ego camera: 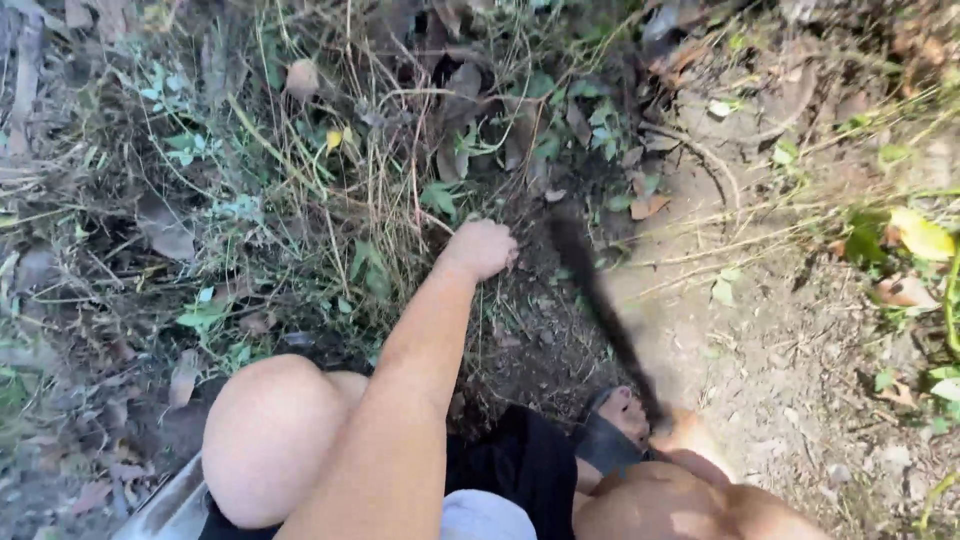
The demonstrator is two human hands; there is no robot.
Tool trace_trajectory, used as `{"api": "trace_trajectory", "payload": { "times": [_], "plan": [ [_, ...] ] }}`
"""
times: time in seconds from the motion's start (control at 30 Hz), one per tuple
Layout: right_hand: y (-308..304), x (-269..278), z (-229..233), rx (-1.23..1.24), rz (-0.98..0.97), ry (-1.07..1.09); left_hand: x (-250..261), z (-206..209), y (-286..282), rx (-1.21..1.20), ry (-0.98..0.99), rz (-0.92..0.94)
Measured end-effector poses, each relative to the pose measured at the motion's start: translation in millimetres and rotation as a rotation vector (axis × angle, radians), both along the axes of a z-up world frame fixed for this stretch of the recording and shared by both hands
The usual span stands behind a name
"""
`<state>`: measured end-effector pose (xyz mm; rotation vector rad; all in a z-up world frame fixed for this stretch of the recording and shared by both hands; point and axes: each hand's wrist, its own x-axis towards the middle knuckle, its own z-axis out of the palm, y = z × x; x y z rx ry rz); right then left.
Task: Clearing grass and weeds from the ground using a machete and hands.
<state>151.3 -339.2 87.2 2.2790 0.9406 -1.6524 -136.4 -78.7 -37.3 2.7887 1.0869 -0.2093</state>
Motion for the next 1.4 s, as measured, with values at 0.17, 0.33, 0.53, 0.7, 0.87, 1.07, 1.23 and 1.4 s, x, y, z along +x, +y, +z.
{"api": "trace_trajectory", "payload": {
  "times": [0.17, 0.33, 0.53, 0.7, 0.87, 1.07, 1.23, 1.4],
  "plan": [
    [14.7, -5.2, -16.5, -0.132, 0.247, -0.212, -4.7, -0.8, -4.6, -0.276, -0.029, -0.087],
    [3.5, 3.9, -47.7, -0.119, 0.254, -0.105, -0.1, 16.3, 7.3, -0.283, -0.076, -0.052],
    [84.1, 11.1, -11.2, 0.159, 0.066, -0.127, 3.1, 12.0, -1.7, -0.411, -0.049, -0.009],
    [95.4, -15.9, 9.9, 0.128, -0.015, -0.051, -8.9, 22.0, 4.7, -0.494, -0.046, 0.016],
    [19.9, -28.5, 30.9, 0.132, -0.174, -0.034, -24.0, -19.6, 24.7, -0.146, 0.043, 0.327],
    [-51.1, -59.5, 86.7, 0.013, -0.345, 0.013, 28.2, 44.5, 29.9, -0.017, -0.133, 0.34],
    [-66.2, 15.5, -11.7, 0.005, -0.475, 0.041, 102.1, 94.7, 0.2, -0.433, -0.086, 0.128],
    [-67.1, 56.9, -34.2, -0.004, -0.409, -0.17, 120.9, 54.7, -35.6, -0.372, 0.173, -0.076]
  ]
}}
